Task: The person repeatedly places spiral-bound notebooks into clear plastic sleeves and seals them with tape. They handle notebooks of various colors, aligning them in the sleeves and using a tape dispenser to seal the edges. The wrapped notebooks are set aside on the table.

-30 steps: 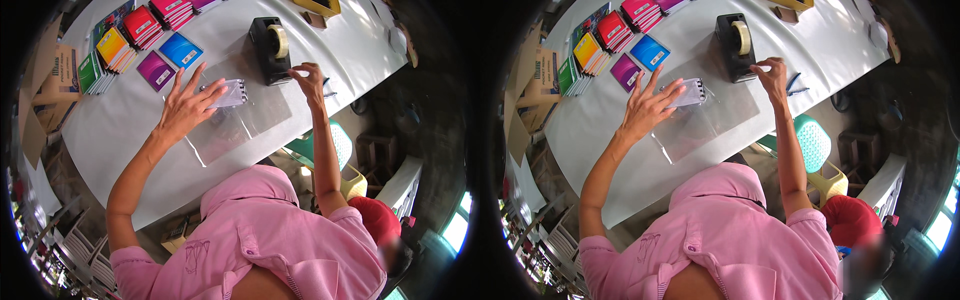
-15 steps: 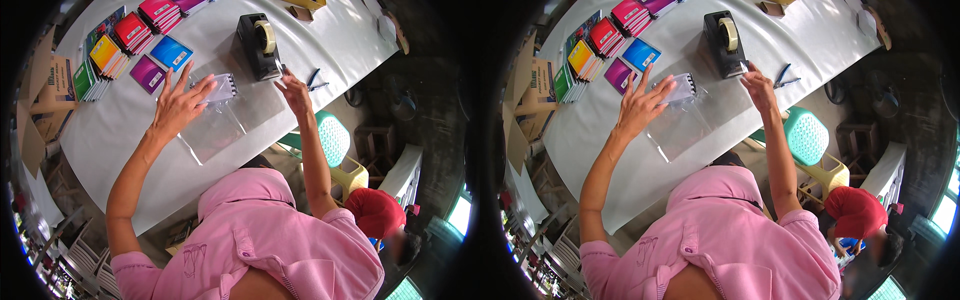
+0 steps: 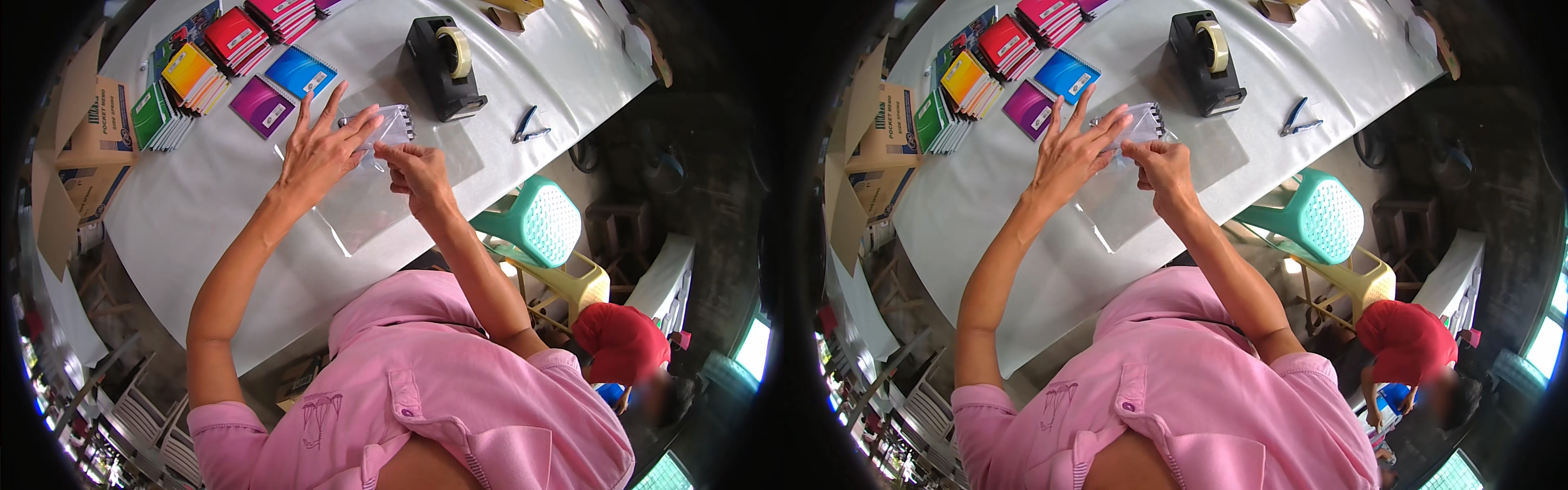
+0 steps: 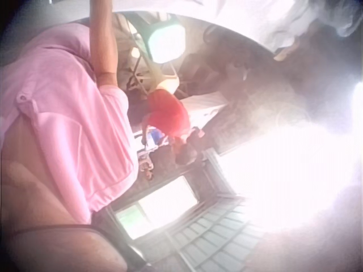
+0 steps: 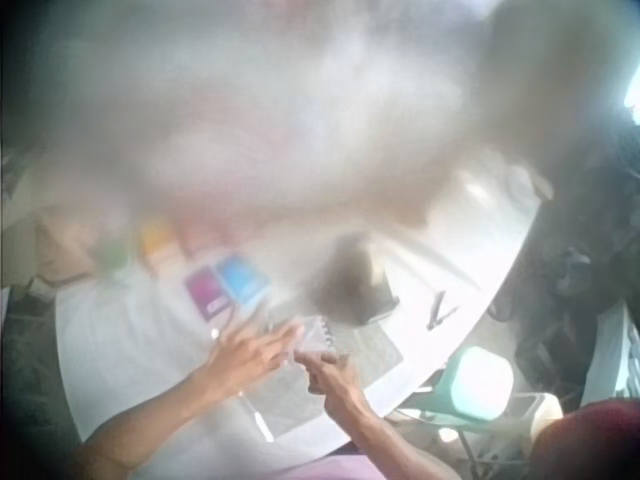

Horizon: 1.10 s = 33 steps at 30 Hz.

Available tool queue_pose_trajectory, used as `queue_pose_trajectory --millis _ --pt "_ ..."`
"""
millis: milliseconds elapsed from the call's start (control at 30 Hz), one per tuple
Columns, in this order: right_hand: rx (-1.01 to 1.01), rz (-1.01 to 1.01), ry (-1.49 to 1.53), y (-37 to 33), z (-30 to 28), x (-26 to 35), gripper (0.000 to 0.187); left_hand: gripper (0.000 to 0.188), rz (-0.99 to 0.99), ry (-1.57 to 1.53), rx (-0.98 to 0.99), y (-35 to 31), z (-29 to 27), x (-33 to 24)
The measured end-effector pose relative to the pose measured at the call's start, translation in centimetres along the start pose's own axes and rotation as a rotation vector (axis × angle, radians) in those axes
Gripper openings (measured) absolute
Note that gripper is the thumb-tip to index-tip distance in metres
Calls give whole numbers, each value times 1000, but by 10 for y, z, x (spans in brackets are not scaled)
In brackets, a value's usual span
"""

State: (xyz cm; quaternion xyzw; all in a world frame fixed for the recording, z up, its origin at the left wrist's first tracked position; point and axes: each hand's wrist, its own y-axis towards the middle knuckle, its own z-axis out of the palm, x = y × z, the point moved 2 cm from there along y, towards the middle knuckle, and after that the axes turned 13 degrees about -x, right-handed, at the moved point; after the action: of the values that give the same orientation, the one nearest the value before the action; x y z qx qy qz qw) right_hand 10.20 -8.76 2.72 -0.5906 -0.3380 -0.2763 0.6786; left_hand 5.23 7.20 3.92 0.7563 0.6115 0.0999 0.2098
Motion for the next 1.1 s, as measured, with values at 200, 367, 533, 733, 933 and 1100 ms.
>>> queue_pose_trajectory --millis 200,367,533,733,933,1100 --pt "-117 -97 -28 0 1 -26 30 51 -38 -77 40 -4 3 8" --pt "-194 -343 -146 6 -2 -43 38 58 -282 -306 147 18 13 13" --pt "-236 -500 -774 30 2 -61 61 53 -442 -742 287 23 44 46" --pt "552 -61 -382 42 5 -102 43 107 -149 -279 302 47 49 10" --pt "595 225 976 43 21 -87 70 110 -549 -1139 50 26 20 21" --pt "278 -594 -113 49 -26 18 72 123 -906 -1476 -209 -48 38 11"
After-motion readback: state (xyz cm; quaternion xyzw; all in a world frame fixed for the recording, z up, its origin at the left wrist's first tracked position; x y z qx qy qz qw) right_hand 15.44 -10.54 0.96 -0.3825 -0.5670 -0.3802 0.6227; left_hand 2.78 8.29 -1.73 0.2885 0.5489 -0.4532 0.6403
